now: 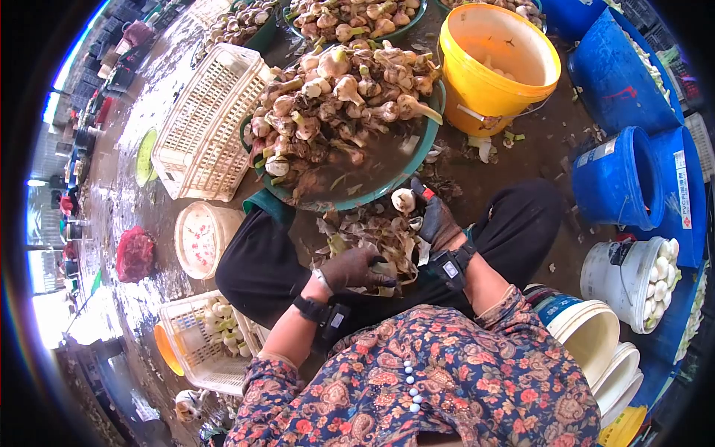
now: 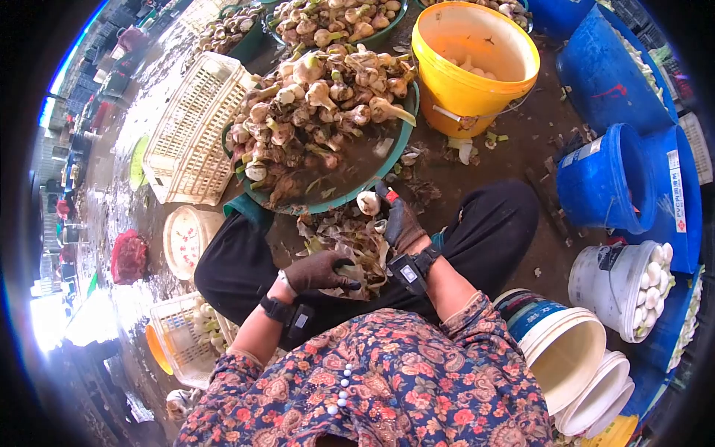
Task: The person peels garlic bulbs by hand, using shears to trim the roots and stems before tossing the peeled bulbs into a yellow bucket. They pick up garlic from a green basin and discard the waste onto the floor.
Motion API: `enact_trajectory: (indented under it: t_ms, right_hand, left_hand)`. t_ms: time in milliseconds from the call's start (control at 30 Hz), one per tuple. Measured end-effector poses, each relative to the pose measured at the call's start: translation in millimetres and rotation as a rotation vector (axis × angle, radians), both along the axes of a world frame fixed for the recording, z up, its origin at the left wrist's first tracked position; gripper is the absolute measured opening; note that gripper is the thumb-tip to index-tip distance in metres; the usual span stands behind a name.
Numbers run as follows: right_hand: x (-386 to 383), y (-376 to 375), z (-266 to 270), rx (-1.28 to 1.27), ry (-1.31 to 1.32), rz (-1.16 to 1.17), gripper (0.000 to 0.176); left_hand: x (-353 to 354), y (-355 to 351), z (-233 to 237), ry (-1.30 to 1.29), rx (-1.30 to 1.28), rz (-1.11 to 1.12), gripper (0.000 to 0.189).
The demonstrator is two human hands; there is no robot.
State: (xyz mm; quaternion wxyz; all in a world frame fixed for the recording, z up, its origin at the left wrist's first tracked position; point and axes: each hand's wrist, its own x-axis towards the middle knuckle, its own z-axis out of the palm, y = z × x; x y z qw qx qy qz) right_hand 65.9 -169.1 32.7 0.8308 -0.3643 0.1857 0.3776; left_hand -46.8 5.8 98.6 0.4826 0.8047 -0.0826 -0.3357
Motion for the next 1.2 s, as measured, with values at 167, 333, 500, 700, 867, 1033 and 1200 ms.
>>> enact_trajectory:
  t_ms: [167, 333, 500, 700, 867, 1033, 1200]
  right_hand:
    - [-8, 4, 28, -0.325, -0.138, 0.043, 0.033]
    - [-15, 17, 10, -0.300, -0.379, -0.043, 0.026]
    - [-6, 8, 2, 0.034, 0.155, -0.060, 0.034]
    - [3, -3, -12, -0.031, 0.158, 0.067, 0.039]
    - [-21, 16, 16, -0.430, -0.222, 0.027, 0.040]
    - [-20, 2, -26, -0.105, -0.169, 0.001, 0.036]
    - [-8, -3, -14, -0.257, -0.276, 0.087, 0.028]
  left_hand:
    - [27, 2, -2, -0.276, 0.412, 0.409, 0.020]
    - [49, -13, -8, -0.347, -0.218, 0.827, 0.012]
    - [20, -16, -4, -0.493, 0.128, 0.262, 0.012]
    - [10, 5, -10, -0.226, 0.463, 0.155, 0.017]
    - [45, -20, 4, -0.736, 0.181, 0.510, 0.018]
    - [31, -16, -21, -0.648, 0.306, 0.296, 0.016]
    - [0, 14, -32, -0.164, 0.681, -0.010, 0.026]
